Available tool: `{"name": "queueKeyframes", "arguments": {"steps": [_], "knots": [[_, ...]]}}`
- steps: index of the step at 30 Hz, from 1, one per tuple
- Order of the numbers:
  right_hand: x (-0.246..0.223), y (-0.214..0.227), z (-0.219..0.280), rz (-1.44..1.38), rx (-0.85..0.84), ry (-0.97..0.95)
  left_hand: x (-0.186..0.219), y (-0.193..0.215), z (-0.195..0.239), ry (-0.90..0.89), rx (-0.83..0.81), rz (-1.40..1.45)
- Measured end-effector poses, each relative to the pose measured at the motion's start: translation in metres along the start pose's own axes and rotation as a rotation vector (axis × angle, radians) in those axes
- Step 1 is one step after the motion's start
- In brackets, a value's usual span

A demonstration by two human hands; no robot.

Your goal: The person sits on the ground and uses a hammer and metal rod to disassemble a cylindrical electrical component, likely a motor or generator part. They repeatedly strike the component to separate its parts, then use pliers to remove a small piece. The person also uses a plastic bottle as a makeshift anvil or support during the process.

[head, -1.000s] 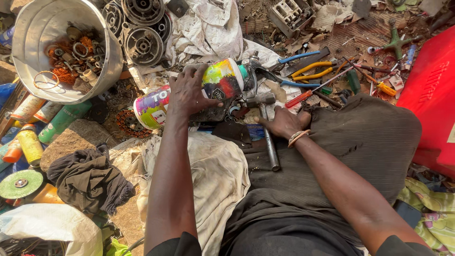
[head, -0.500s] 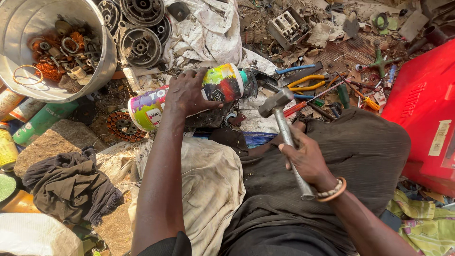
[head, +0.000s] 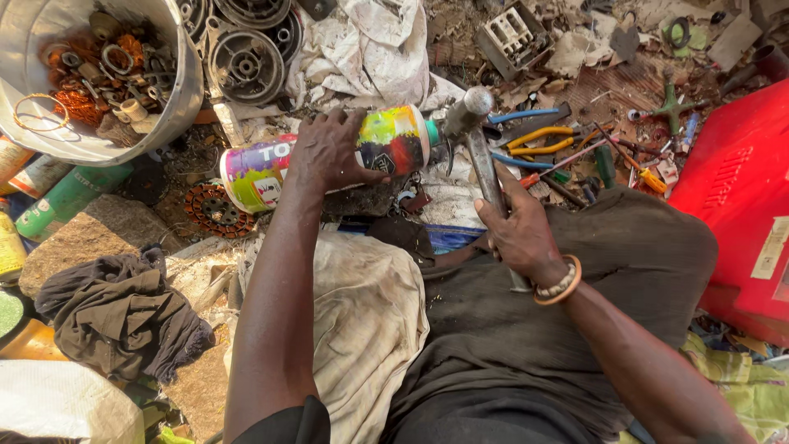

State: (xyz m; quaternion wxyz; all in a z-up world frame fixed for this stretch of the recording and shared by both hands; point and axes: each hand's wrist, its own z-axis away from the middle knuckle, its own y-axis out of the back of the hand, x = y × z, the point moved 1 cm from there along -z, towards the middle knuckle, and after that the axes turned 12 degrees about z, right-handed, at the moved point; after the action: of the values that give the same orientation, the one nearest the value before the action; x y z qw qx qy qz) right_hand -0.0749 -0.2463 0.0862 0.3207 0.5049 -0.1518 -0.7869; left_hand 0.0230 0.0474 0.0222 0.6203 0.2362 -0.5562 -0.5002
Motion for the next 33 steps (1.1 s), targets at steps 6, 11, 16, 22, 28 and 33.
{"name": "queueKeyframes", "arguments": {"steps": [6,11,16,22,28,33], "knots": [[-0.048,0.057,0.050,0.088,0.374,0.491,-0.008,0.010,-0.013,-0.034,-0.001,0.060],[-0.039,0.042,0.032,0.146,0.513,0.607,-0.006,0.007,-0.013,-0.034,-0.018,0.060],[0.001,0.006,0.007,0.023,0.033,-0.023,-0.001,-0.001,-0.008,-0.014,-0.143,-0.039],[-0.033,0.066,0.041,-0.127,0.413,0.499,-0.015,0.007,-0.014,-0.024,-0.068,0.077],[-0.019,0.022,0.029,0.075,0.443,0.496,-0.017,-0.004,-0.014,-0.016,-0.046,0.060],[0.028,-0.014,0.021,0.012,0.002,-0.176,-0.015,0.008,-0.014,-0.090,0.027,0.015]]}}
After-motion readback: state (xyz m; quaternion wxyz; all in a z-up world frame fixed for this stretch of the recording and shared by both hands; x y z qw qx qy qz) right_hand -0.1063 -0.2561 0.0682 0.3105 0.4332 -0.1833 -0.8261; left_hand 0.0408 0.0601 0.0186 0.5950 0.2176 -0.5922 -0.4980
